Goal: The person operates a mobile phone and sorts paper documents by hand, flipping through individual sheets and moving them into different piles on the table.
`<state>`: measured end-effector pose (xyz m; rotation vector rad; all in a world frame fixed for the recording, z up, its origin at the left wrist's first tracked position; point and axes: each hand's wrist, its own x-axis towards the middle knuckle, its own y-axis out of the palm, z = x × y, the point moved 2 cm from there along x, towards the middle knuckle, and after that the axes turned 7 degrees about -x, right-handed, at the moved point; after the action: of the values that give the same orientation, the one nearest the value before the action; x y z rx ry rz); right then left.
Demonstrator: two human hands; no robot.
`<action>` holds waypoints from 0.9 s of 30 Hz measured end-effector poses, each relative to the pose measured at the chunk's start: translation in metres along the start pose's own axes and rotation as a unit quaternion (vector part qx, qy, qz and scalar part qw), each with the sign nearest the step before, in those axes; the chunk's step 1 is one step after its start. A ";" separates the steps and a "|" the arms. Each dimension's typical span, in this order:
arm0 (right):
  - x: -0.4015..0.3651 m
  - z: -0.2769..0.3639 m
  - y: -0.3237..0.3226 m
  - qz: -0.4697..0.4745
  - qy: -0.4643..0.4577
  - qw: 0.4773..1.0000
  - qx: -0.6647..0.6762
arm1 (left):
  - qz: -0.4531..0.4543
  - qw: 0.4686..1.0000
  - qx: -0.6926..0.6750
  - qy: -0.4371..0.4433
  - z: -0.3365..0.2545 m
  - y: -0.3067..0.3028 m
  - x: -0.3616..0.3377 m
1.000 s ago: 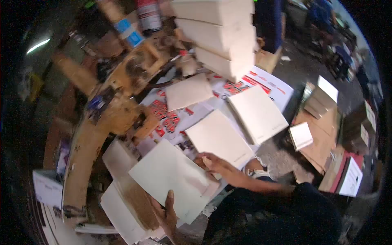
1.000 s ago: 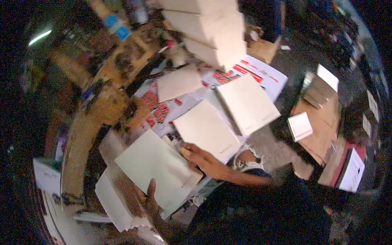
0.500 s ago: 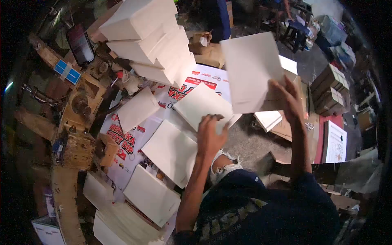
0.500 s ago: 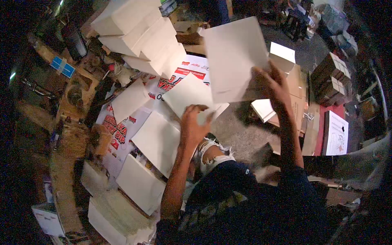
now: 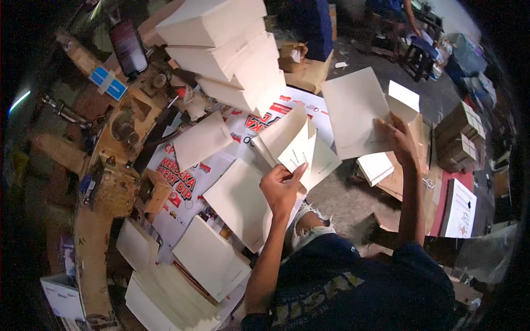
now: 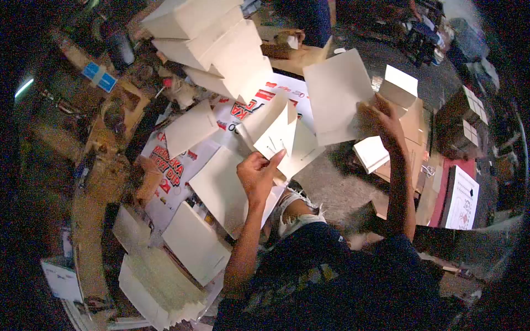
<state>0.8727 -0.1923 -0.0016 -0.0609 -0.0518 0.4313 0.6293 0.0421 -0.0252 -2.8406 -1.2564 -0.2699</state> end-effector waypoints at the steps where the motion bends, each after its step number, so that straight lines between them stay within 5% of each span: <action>1: 0.003 0.011 0.005 -0.014 0.000 1.000 -0.010 | -0.007 1.000 0.002 0.003 -0.006 0.000 -0.001; 3: 0.010 0.024 0.004 -0.024 -0.028 0.999 0.015 | 0.004 0.994 -0.057 -0.097 -0.015 0.000 -0.005; 8: 0.018 0.008 -0.001 -0.016 -0.030 0.999 0.003 | -0.024 0.984 -0.149 -0.094 -0.006 -0.001 -0.016; 10: 0.019 -0.036 0.013 0.058 -0.021 0.998 -0.018 | -0.008 0.987 -0.127 -0.100 -0.007 -0.003 -0.021; 12: 0.031 -0.110 0.037 0.086 -0.023 0.976 -0.201 | 0.045 0.992 -0.096 -0.075 -0.008 -0.010 -0.029; 13: 0.001 -0.060 0.076 0.212 0.015 0.975 -0.069 | 0.081 0.992 -0.087 -0.043 -0.014 -0.015 -0.034; 16: -0.009 -0.067 0.108 0.270 -0.010 0.962 -0.028 | 0.091 0.965 0.242 0.034 -0.046 -0.036 -0.048; 17: -0.001 -0.086 0.103 0.269 0.010 0.963 -0.002 | 0.080 0.965 0.247 0.033 -0.047 -0.045 -0.056; 19: 0.012 -0.098 0.096 0.305 0.021 0.951 -0.048 | 0.076 0.866 0.493 0.023 -0.044 -0.058 -0.075; 21: 0.024 -0.115 0.090 0.182 0.170 0.965 -0.082 | 0.055 0.875 0.478 0.050 -0.026 -0.072 -0.079; 22: 0.024 -0.106 0.096 0.214 0.184 0.959 0.002 | 0.071 0.903 0.422 0.042 -0.024 -0.079 -0.077; 25: 0.010 -0.072 0.104 0.143 0.185 0.969 -0.082 | 0.100 0.918 0.385 -0.005 -0.026 -0.100 -0.076; 26: -0.005 -0.049 0.108 0.155 0.088 0.968 -0.178 | 0.071 0.942 0.324 -0.054 -0.029 -0.107 -0.077; 27: 0.002 -0.067 0.106 0.159 0.084 0.967 -0.179 | 0.043 0.959 0.260 -0.102 -0.032 -0.114 -0.078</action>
<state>0.8350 -0.0988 -0.0760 -0.4674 0.0476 0.7328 0.4893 0.0585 -0.0123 -2.4922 -1.0317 0.3205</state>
